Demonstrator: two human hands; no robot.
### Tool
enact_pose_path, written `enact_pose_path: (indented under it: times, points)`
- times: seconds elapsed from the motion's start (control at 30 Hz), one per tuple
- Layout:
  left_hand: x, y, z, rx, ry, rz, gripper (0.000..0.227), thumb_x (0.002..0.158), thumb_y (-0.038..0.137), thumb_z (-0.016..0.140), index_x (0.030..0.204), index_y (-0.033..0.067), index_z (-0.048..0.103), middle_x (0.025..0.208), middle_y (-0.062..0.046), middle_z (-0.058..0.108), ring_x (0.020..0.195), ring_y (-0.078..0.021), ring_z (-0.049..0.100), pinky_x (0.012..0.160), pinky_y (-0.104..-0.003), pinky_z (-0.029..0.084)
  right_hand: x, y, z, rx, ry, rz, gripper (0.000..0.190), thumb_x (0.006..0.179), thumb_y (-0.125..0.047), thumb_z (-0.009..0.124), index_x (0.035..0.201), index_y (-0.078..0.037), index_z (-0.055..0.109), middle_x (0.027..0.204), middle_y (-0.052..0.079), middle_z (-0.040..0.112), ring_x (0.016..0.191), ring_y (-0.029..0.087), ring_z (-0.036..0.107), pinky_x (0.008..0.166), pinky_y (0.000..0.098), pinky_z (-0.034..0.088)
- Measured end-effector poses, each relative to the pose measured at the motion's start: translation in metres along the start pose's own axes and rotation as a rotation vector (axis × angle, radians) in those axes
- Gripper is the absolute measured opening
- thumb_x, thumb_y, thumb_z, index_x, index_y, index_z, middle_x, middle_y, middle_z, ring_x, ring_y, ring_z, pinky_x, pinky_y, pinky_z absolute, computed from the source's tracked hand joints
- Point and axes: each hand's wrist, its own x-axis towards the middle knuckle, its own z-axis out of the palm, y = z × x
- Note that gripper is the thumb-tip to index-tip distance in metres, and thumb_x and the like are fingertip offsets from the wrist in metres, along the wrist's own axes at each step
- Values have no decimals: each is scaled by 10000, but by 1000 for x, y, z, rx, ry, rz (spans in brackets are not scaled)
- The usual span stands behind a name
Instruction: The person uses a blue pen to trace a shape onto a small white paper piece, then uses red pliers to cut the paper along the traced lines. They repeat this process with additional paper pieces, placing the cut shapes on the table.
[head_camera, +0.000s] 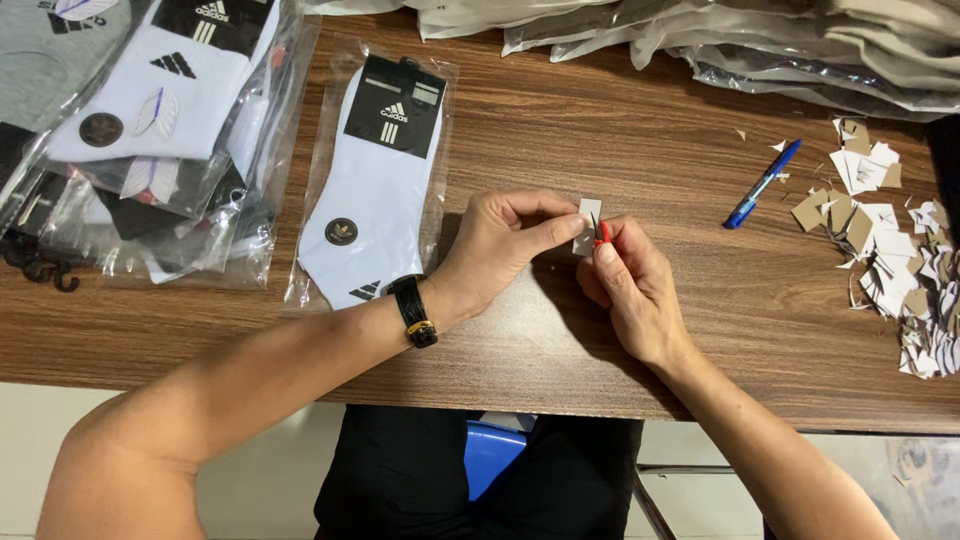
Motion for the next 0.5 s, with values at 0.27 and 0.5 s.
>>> enact_pose_path:
  times: [0.27, 0.5]
  points:
    - [-1, 1, 1, 26, 2, 3, 157, 987, 115, 716, 1086, 10, 778, 1049, -75, 788, 941, -117, 737, 862, -245, 618, 0, 0, 1, -26, -27, -30, 274, 1115, -341, 483, 1126, -68, 490, 745, -38, 435, 643, 63, 365, 578, 230, 331]
    - [-1, 2, 3, 23, -3, 8, 152, 988, 108, 705, 1086, 13, 772, 1039, -70, 787, 945, -125, 748, 869, -247, 625, 0, -4, 1, -31, -41, -28, 295, 1115, -365, 467, 1107, -71, 498, 738, -46, 427, 629, 55, 360, 561, 226, 329]
